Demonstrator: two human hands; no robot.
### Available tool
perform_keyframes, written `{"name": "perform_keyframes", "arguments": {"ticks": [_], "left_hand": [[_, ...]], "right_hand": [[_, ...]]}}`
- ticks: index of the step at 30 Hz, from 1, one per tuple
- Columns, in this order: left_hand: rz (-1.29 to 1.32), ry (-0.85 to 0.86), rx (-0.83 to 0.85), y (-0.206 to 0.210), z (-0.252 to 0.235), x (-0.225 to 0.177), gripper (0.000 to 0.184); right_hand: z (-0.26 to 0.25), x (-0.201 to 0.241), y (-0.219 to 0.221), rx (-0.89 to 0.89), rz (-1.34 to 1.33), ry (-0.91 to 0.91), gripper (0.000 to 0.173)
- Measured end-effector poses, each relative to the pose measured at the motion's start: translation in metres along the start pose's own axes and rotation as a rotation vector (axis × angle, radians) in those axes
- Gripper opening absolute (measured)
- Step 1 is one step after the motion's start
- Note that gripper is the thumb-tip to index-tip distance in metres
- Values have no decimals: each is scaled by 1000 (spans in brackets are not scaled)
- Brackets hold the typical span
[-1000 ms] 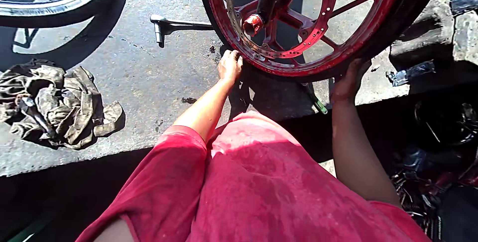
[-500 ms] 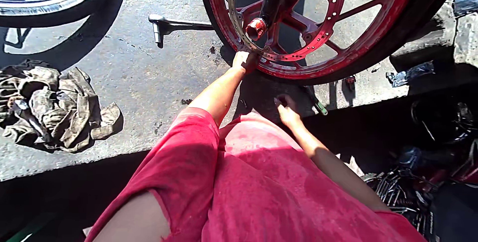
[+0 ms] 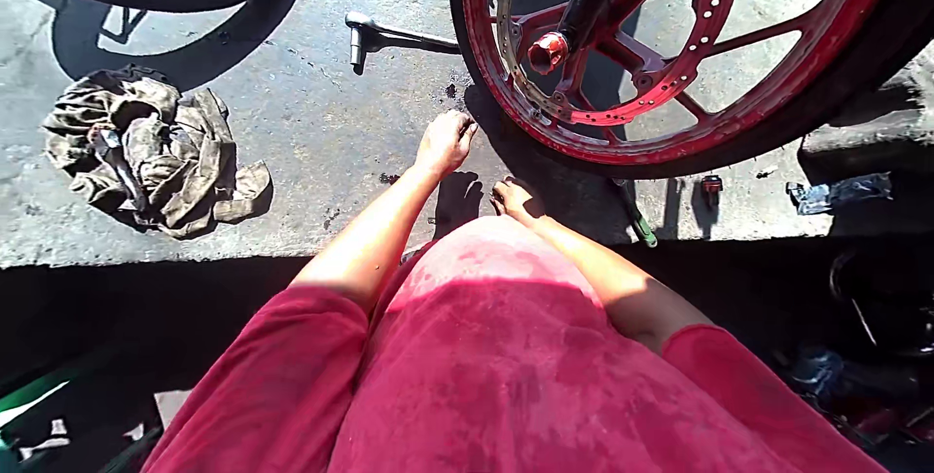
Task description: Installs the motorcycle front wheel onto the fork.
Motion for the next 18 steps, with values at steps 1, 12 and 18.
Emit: {"name": "perform_keyframes", "arguments": {"ticks": [1, 12, 18], "left_hand": [[17, -47, -33, -9, 25, 11, 34], [188, -254, -293, -20, 189, 52, 29], [242, -246, -200, -18, 209, 60, 29]], "right_hand": [[-1, 2, 4, -23, 9, -1, 32], [8, 24, -16, -50, 199, 26, 36], [30, -3, -78, -508, -343, 379, 30]]}}
Point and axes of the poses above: each hand's wrist, its own z-axis away from the middle knuckle, its own y-axis out of the palm, x = y × z, the point moved 4 cm from there along -z, towards the middle knuckle, and after that the axes turned 15 degrees about z, right-handed, at the moved point
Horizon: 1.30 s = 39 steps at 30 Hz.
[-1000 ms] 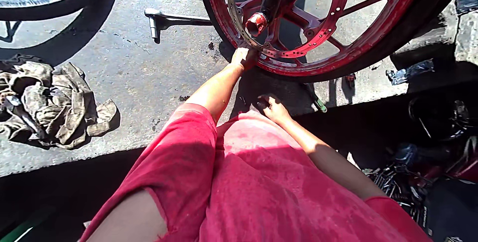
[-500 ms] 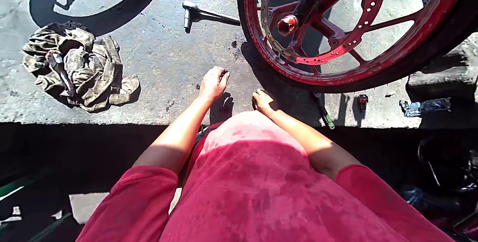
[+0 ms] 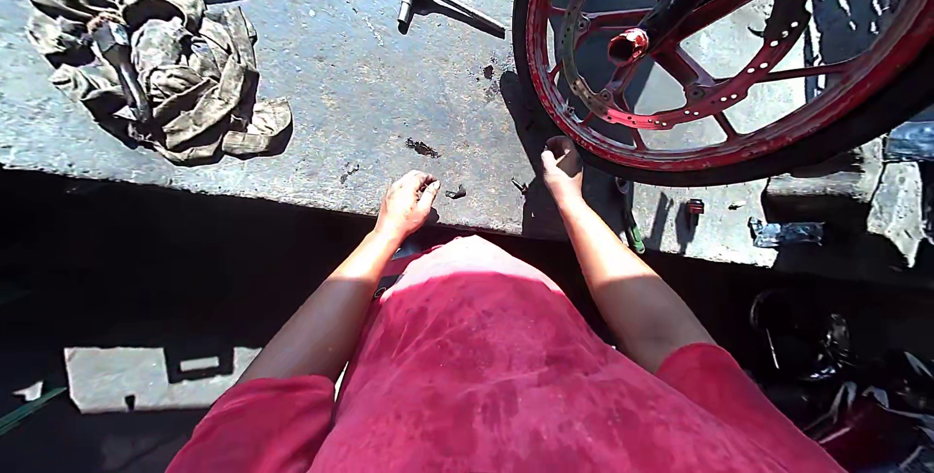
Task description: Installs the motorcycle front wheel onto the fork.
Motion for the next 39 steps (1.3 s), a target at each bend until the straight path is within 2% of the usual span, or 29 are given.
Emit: {"name": "perform_keyframes", "arguments": {"ticks": [3, 5, 10, 13, 18, 26, 32, 39], "left_hand": [[1, 14, 43, -3, 3, 11, 30], [14, 10, 55, -8, 6, 18, 31], [56, 38, 6, -35, 30, 35, 33], [51, 39, -32, -57, 57, 55, 38], [62, -59, -143, -105, 113, 88, 36], [-24, -392, -269, -169, 182, 146, 39], [12, -528, -305, -179, 175, 156, 33], [66, -551, -330, -183, 159, 141, 30]], "right_hand": [[-27, -11, -15, -189, -134, 139, 26], [-38, -14, -19, -222, -204, 230, 28], [-50, -6, -19, -332, -143, 251, 30], [-59, 7, -17, -368, -178, 343, 31], [-72, 21, -9, -345, -269, 521, 37], [-79, 23, -9, -329, -87, 563, 34], [-81, 32, -15, -259, 215, 503, 35], [-79, 33, -19, -140, 297, 492, 38]]}}
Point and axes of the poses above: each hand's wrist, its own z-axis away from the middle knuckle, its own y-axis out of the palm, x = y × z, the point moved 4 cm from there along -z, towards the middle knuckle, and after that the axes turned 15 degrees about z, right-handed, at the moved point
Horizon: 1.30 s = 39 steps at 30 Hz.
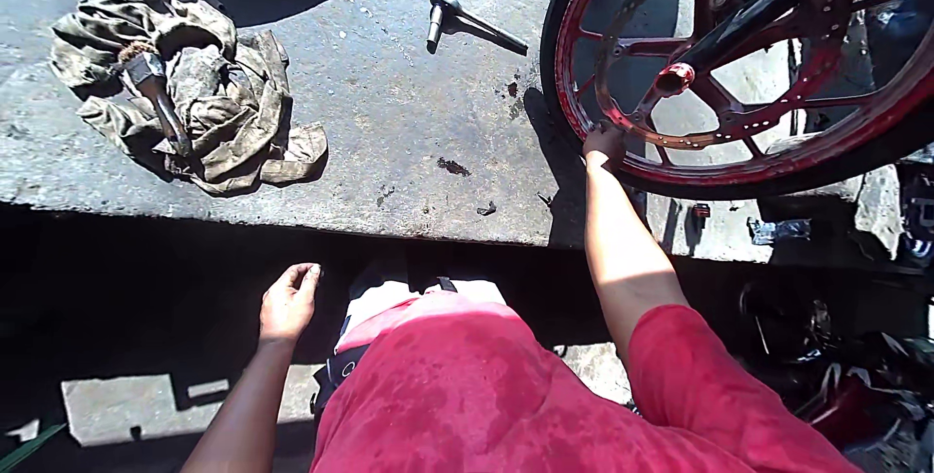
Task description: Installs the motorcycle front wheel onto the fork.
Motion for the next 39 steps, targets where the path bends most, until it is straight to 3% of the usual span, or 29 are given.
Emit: {"name": "perform_keyframes", "arguments": {"ticks": [5, 8, 10, 12, 14, 18, 20, 23, 26, 30, 32, 36, 39], "left_hand": [[37, 31, -76, -2, 8, -7, 29], [81, 62, -111, 5, 20, -20, 28], [101, 106, -141, 13, 26, -30, 30], [98, 163, -147, 30, 33, -50, 30], [51, 232, -89, 57, 39, -76, 32], [-98, 460, 102, 143, 48, -147, 36], [-117, 537, 192, 201, 57, -186, 37], [-41, 741, 278, 304, 88, -250, 34], [-30, 1000, 426, 409, 143, -320, 36], [5, 1308, 486, 486, 213, -406, 32], [115, 1387, 397, 485, 229, -441, 28], [305, 1394, -38, 432, 195, -495, 25], [196, 1094, -307, 377, 144, -557, 31]], "right_hand": [[6, -12, -6, 19, -53, -107, 42], [43, -40, 0, -34, -166, -301, 38], [74, -63, 18, 127, -74, -376, 37], [89, -80, 47, 348, 108, -463, 48], [93, -94, 72, 437, 220, -579, 49], [82, -103, 89, 438, 162, -844, 44], [67, -112, 76, 499, 81, -862, 40], [22, -157, 54, 577, -61, -750, 30], [-33, -219, 36, 741, -133, -578, 32], [-95, -273, 16, 712, -546, -253, 28], [-122, -279, 0, 641, -752, -147, 31], [-156, -262, -35, 534, -1201, -81, 27], [-150, -247, -74, 541, -1492, -118, 25]]}}
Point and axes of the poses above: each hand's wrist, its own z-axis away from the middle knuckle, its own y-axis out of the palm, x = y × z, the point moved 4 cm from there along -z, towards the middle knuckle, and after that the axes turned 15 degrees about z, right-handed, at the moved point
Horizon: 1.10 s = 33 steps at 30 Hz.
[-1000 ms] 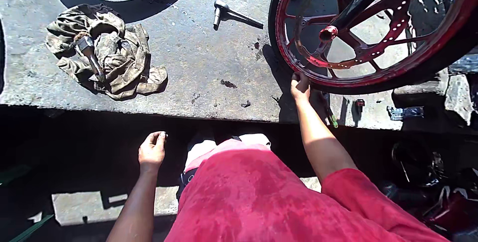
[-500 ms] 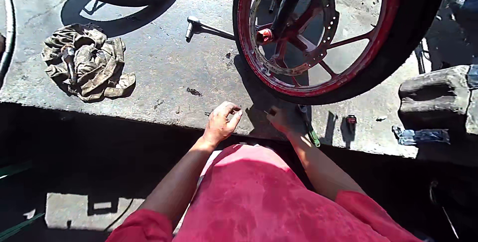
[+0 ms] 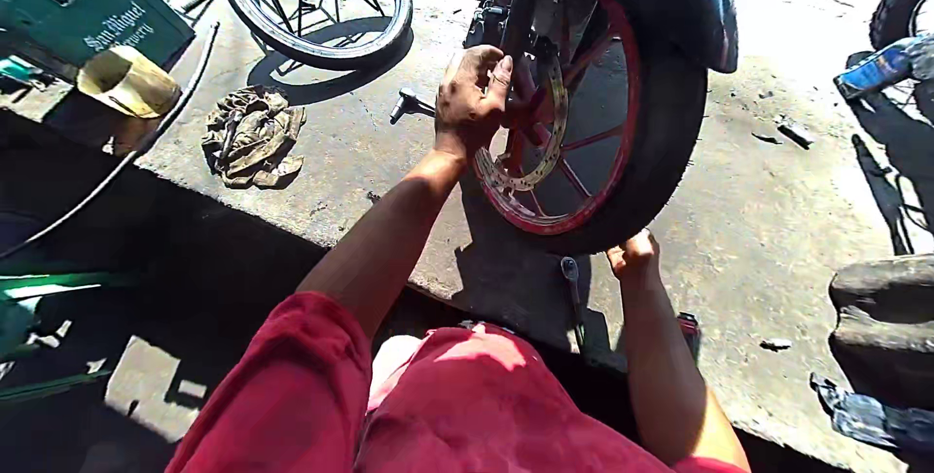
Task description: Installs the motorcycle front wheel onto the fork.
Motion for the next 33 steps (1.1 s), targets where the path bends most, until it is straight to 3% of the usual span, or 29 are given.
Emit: {"name": "perform_keyframes", "arguments": {"ticks": [4, 7, 9, 12, 15, 22, 28, 31, 33], "left_hand": [[-244, -260, 87, -4, -106, 18, 45], [-310, -344, 259, 15, -138, 16, 50], [-346, -329, 288, 25, -143, 15, 48], [-253, -248, 238, 27, -137, 22, 45], [-104, -145, 170, 26, -127, 37, 40], [42, -145, 50, 29, -139, 48, 41], [28, -165, -44, 29, -142, 39, 37], [80, -135, -176, 25, -130, 44, 33], [162, -176, -373, 17, -128, 52, 32]], "right_hand": [[34, 43, 17, 174, -110, -246, 23], [47, 48, 28, 315, -140, -313, 33], [47, 45, 34, 342, -195, -288, 38], [45, 42, 38, 363, -237, -281, 46], [36, 38, 35, 443, -191, -273, 40], [25, 34, 32, 459, -181, -216, 45], [13, 55, 33, 628, -132, -274, 43], [6, 59, 33, 741, -72, -212, 60], [9, 64, 37, 806, -73, -192, 61]]}}
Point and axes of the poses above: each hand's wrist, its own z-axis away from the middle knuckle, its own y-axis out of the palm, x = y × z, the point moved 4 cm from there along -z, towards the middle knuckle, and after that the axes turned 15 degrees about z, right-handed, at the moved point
